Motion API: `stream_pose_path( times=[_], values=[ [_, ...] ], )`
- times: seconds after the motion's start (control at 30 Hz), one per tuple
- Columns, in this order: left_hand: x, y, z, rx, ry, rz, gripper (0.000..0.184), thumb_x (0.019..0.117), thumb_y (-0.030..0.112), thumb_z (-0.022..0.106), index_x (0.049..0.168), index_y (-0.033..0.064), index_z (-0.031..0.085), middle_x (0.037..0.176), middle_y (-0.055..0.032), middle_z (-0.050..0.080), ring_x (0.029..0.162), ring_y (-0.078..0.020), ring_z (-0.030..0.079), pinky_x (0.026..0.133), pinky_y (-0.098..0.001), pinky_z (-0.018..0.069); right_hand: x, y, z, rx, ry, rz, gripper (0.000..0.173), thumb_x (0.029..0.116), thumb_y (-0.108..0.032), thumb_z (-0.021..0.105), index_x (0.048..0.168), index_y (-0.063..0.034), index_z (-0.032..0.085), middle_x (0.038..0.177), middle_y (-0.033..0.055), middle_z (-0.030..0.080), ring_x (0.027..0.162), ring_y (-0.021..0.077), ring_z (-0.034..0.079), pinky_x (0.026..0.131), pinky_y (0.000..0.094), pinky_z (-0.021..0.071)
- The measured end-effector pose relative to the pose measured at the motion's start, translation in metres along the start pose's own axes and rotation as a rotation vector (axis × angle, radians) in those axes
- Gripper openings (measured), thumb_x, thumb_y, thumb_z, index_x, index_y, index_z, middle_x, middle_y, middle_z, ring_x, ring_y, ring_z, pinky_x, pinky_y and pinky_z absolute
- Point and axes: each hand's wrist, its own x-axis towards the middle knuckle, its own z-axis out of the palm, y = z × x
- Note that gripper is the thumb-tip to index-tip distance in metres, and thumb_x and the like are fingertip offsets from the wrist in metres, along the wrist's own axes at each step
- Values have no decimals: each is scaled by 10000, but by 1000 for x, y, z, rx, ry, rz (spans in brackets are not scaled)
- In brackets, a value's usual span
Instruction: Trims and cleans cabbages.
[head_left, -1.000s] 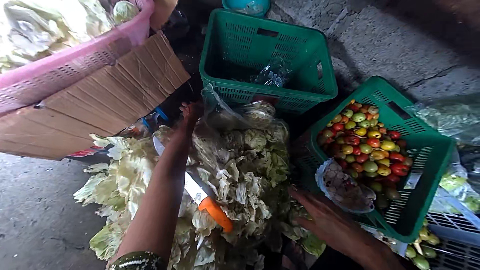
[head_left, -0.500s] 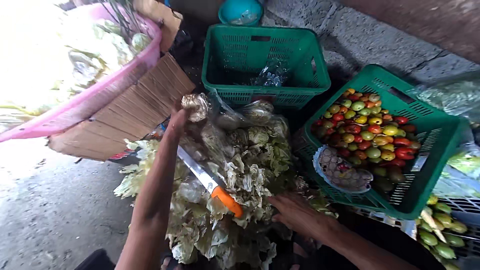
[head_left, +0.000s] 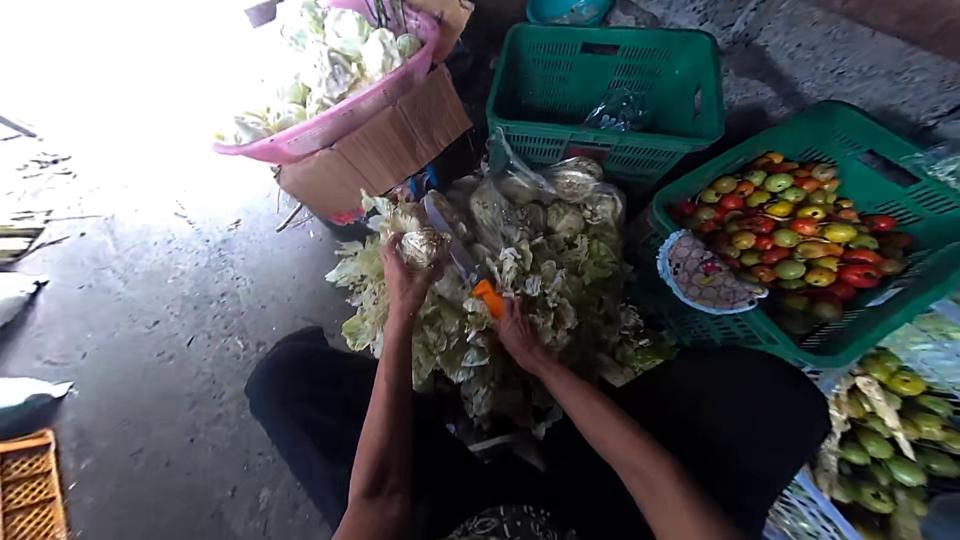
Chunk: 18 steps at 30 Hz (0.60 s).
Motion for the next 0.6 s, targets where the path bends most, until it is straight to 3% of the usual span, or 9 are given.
stream_pose_path(
  times=[0.1, 0.2, 0.3, 0.37, 0.4, 0.47, 0.53, 0.6],
  values=[
    [-7, -34, 4, 233, -43, -118, 949, 786, 243, 865, 1530, -19, 336, 1504, -329, 404, 1366, -466, 457, 1098, -605, 407, 12, -8, 5, 46, 50, 47, 595, 1003, -175, 608, 1517, 33, 391, 1516, 321, 409, 1235, 477, 579, 1011, 561, 495],
    [-2, -69, 17, 332, -210, -278, 911, 864, 307, 815, 1587, 76, 311, 1539, -305, 387, 1385, -507, 417, 1089, -674, 381, 17, -16, 2, 103, 37, 83, 680, 947, -63, 639, 1552, 3, 338, 1451, 328, 467, 1232, 477, 579, 1025, 575, 486],
    [5, -75, 21, 349, -310, -318, 950, 895, 281, 783, 1623, 92, 202, 1588, -314, 294, 1402, -524, 388, 1091, -665, 388, 26, -21, -10, 79, -56, 129, 743, 906, -205, 695, 1528, 12, 352, 1295, 278, 622, 1205, 428, 613, 1013, 588, 474],
    [7, -69, 15, 344, -367, -312, 991, 869, 214, 805, 1623, 83, 176, 1592, -336, 259, 1395, -558, 369, 1073, -683, 390, 29, -25, -10, 93, -72, 115, 651, 911, -256, 703, 1442, 43, 476, 1354, 280, 581, 1261, 428, 567, 1046, 582, 451],
    [7, -65, 13, 354, -386, -302, 1008, 846, 179, 820, 1619, 79, 181, 1592, -338, 254, 1393, -567, 363, 1064, -690, 391, 31, -27, -8, 128, -70, 117, 660, 922, -261, 710, 1442, 62, 464, 1401, 294, 534, 1292, 437, 540, 1074, 574, 439],
    [7, -62, 17, 385, -398, -243, 1021, 822, 138, 829, 1615, 64, 188, 1593, -335, 252, 1392, -573, 354, 1058, -693, 395, 36, -29, -5, 150, -46, 122, 671, 940, -260, 713, 1452, 69, 433, 1354, 303, 572, 1262, 437, 573, 1060, 565, 460],
    [4, -67, 24, 436, -382, -163, 1030, 816, 132, 833, 1608, 32, 181, 1581, -344, 266, 1395, -574, 351, 1074, -677, 391, 39, -28, -1, 146, -53, 128, 653, 914, -369, 729, 1361, 66, 534, 1284, 275, 626, 1216, 408, 609, 1024, 563, 481],
    [1, -72, 30, 482, -364, -108, 1037, 815, 136, 834, 1599, -8, 172, 1569, -359, 275, 1392, -572, 356, 1089, -656, 386, 33, -27, 2, 184, -40, 98, 664, 906, -400, 713, 1337, 73, 533, 1249, 269, 636, 1185, 395, 624, 1003, 554, 493]
  ],
)
